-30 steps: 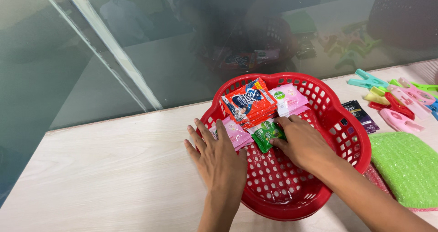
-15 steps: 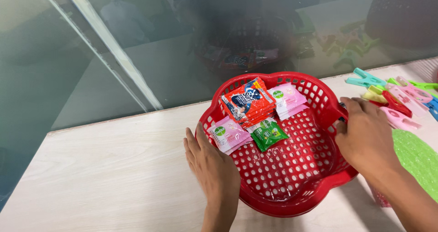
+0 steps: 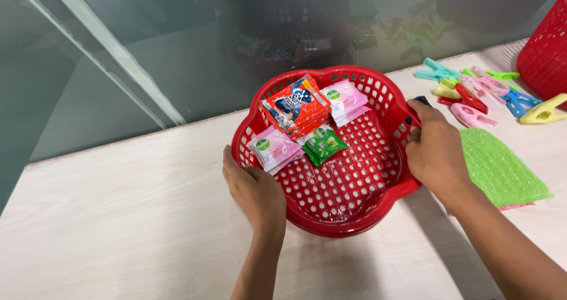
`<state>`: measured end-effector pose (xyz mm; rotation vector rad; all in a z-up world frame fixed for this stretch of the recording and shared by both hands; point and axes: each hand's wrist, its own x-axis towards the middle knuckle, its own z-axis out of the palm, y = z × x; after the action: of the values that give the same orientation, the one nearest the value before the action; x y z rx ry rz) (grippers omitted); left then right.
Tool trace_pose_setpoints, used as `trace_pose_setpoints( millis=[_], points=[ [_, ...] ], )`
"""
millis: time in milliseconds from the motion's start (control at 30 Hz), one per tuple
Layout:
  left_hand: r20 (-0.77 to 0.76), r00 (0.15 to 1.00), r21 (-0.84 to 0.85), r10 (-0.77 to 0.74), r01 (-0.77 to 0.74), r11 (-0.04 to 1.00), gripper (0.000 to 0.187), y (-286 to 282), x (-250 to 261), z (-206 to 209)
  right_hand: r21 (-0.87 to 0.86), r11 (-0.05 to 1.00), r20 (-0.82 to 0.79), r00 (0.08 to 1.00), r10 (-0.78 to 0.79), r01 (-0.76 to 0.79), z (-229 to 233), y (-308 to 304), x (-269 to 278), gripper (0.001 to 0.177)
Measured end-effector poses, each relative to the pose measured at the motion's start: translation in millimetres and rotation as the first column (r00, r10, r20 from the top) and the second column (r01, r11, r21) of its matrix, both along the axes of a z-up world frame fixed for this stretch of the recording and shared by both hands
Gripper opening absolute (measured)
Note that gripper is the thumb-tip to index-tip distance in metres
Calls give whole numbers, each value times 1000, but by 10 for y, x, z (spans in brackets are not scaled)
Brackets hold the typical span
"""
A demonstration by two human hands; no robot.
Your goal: The person arranges small detergent and soap packets inside a red plastic basket on a white table. They repeatedly pick up, inspect, and reposition packets of different brands and colors, stacking them neatly within the basket.
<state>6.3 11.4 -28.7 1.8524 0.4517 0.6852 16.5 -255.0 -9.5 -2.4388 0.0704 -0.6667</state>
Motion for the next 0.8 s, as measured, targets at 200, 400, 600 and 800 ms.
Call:
trace_pose_setpoints(
  millis=[200, 400, 600, 800],
  points=[
    [58, 998, -18, 24, -23, 1000, 52, 38, 23, -127, -14, 1000, -23, 1000, 7, -7, 2, -6, -8, 47],
    [15, 1000, -45, -10, 10, 999, 53, 39, -15, -59, -4, 1000, 6, 1000, 23, -23, 9, -7, 0, 45],
    [-17, 1000, -35, -17, 17, 999, 52, 32, -38, -7, 194, 969, -140, 982, -125, 151, -91, -368, 72, 28],
    [-13, 1000, -31, -3, 3, 1000, 53, 20, -19, -25, -81, 986, -288, 943, -164, 147, -299, -1038, 542, 45]
  ],
)
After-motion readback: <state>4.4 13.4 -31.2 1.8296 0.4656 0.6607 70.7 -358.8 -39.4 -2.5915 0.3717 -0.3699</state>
